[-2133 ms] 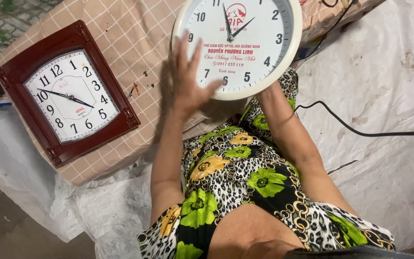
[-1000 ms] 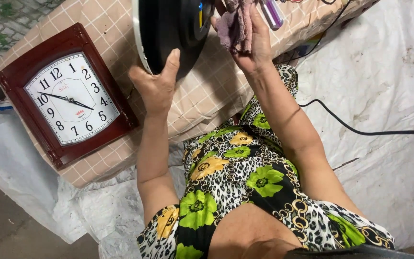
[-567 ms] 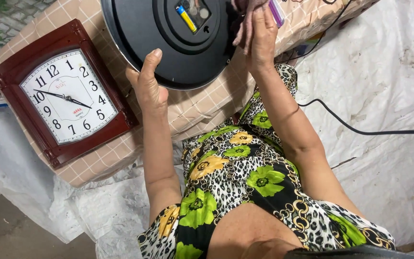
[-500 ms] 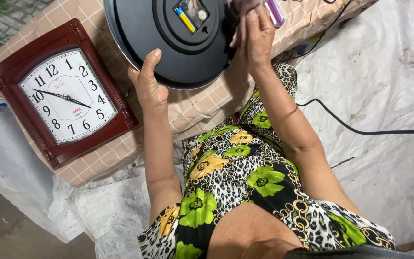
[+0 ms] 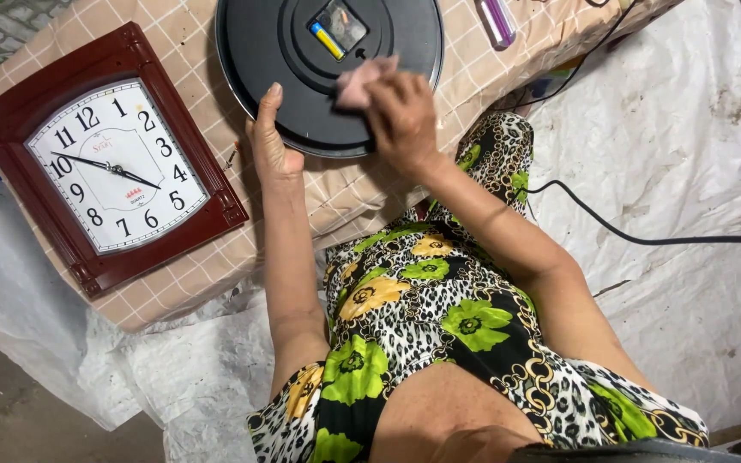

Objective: Polishing the glass of a wall clock and inspecting the mechanism.

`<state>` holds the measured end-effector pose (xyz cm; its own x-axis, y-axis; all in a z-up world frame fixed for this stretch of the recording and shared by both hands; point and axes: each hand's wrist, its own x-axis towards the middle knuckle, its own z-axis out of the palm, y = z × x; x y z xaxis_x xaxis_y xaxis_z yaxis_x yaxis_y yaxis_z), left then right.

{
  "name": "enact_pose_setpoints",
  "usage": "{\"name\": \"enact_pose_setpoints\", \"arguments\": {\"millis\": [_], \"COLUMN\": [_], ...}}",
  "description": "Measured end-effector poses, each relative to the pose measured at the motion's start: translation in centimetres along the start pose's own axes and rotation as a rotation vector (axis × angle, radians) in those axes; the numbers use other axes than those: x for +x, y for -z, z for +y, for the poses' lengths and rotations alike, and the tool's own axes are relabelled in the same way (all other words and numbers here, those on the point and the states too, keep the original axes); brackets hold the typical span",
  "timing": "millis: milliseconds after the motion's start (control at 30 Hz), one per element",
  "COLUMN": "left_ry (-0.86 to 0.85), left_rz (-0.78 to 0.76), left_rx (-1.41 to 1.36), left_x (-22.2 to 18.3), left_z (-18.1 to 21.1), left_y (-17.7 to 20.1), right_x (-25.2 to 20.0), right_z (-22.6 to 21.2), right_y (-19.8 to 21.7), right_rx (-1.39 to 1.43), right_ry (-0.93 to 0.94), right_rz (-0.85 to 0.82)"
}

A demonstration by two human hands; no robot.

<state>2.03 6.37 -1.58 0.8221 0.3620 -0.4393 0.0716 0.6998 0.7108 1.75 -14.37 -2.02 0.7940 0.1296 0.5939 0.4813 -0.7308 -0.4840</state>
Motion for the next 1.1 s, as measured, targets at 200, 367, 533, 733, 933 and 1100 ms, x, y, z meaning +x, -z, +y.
{"name": "enact_pose_setpoints", "arguments": {"millis": [200,367,533,733,933,1100], "left_ry": [0.033,0.066,0.050,0.086,0.020,0.036], "left_rz": [-0.142,-0.219,-0.285,-0.245,-0.268,-0.239], "left_rx": [-0.089,-0.021,-0.238,-0.172,-0.118,-0.117], "left_x": [-0.4,0.0,0.0,0.1,0.9,1.4], "left_z": [0.2,0.8,0.3,0.2,-0.3,-0.9], "left_y": [0.0,0.5,1.2,1.2,2.6,3.1], "right_x": [0.3,1.3,-1.7,-1.9,0.4,-1.0], "right_z": [-4.2,-7.1,-4.3,-5.4,-8.4,-7.6], "right_y": [-2.3,-2.7,-2.0,1.1,-1.2,-0.6], "right_rx": [-0.039,0.021,0.115,-0.086,-0.199,-0.258], "right_ry": [0.211,0.353,0.439,0.393,0.446,0.454], "right_rz": [-0.118,-0.209,-0.008,-0.260,-0.332,-0.303]}}
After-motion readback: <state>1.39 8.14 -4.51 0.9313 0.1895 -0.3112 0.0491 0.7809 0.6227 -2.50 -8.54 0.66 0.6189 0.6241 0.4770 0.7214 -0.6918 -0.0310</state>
